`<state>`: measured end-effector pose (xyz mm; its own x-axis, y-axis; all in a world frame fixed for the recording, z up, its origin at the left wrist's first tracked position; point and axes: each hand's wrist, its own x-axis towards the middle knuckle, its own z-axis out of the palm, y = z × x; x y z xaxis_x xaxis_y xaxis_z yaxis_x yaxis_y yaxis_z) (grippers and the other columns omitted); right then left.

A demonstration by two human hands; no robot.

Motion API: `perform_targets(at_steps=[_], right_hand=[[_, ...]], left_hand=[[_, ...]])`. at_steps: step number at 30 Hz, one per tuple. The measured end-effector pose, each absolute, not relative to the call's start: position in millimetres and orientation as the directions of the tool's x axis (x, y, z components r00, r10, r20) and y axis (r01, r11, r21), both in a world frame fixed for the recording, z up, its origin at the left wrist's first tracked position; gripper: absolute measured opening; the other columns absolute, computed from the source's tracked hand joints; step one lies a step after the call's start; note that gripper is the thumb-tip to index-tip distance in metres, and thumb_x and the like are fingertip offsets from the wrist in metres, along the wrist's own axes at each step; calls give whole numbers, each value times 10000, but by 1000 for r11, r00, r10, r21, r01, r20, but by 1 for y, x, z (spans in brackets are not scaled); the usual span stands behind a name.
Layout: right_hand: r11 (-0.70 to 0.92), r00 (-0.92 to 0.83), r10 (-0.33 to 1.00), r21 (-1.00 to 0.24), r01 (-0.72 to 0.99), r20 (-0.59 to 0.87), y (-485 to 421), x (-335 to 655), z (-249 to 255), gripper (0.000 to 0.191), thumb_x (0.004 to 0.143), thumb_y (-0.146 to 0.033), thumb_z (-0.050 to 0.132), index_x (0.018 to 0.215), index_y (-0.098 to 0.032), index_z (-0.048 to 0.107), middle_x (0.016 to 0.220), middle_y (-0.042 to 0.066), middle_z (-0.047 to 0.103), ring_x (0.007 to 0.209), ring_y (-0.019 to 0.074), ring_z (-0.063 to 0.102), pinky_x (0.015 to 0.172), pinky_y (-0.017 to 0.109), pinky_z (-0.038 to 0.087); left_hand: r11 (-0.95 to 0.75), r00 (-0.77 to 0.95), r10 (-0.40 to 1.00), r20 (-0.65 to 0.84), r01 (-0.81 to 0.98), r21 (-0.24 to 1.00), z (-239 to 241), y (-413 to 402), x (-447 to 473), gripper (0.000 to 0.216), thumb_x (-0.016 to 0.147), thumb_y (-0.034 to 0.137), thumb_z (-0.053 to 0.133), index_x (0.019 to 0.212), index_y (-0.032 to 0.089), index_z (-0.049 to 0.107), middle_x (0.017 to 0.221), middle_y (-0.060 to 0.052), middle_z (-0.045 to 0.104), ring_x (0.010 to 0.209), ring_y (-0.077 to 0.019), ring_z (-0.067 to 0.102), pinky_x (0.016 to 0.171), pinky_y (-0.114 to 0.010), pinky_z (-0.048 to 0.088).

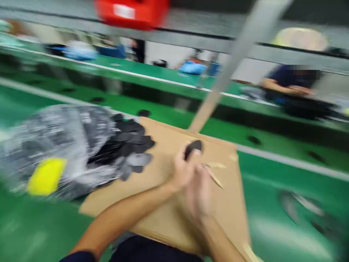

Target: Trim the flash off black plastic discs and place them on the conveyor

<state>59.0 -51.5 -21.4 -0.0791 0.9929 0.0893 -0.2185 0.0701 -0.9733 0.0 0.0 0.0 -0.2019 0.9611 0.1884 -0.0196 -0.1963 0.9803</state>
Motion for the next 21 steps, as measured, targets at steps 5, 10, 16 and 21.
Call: perform_targets(at_steps=[5,10,16,21], right_hand=[[108,145,986,-967,-229,76,-51,41,-42,938,922,-946,393,1437,-197,628,1466,80,558,1412,288,481,1235,419,388],[218,130,973,-936,-276,189,-76,42,-26,768,1046,-805,350,1493,-220,569,1480,70,543,1431,256,454,1260,391,341],[313,-101,941,-720,620,322,-58,144,-26,467,1155,-466,323,1282,-225,703,1201,75,700,1082,204,684,880,302,602],[95,54,952,-460,883,301,36,280,-20,338,1025,-147,439,1150,-168,753,1133,133,698,1095,297,649,990,420,532]], left_hand=[[-268,-420,885,201,-107,958,-28,19,1,262,869,405,716,985,189,624,906,13,639,875,-149,627,873,-312,530],[-368,-351,874,335,-29,929,-17,9,4,310,840,458,700,941,172,637,851,12,618,803,-132,595,806,-282,511],[-226,-259,942,211,-27,974,-43,40,-18,377,782,476,707,971,156,647,851,-9,645,714,-126,596,668,-243,519],[-62,-223,973,61,1,998,-76,41,-37,414,724,474,758,963,150,659,827,-4,654,625,-106,592,583,-218,505]])
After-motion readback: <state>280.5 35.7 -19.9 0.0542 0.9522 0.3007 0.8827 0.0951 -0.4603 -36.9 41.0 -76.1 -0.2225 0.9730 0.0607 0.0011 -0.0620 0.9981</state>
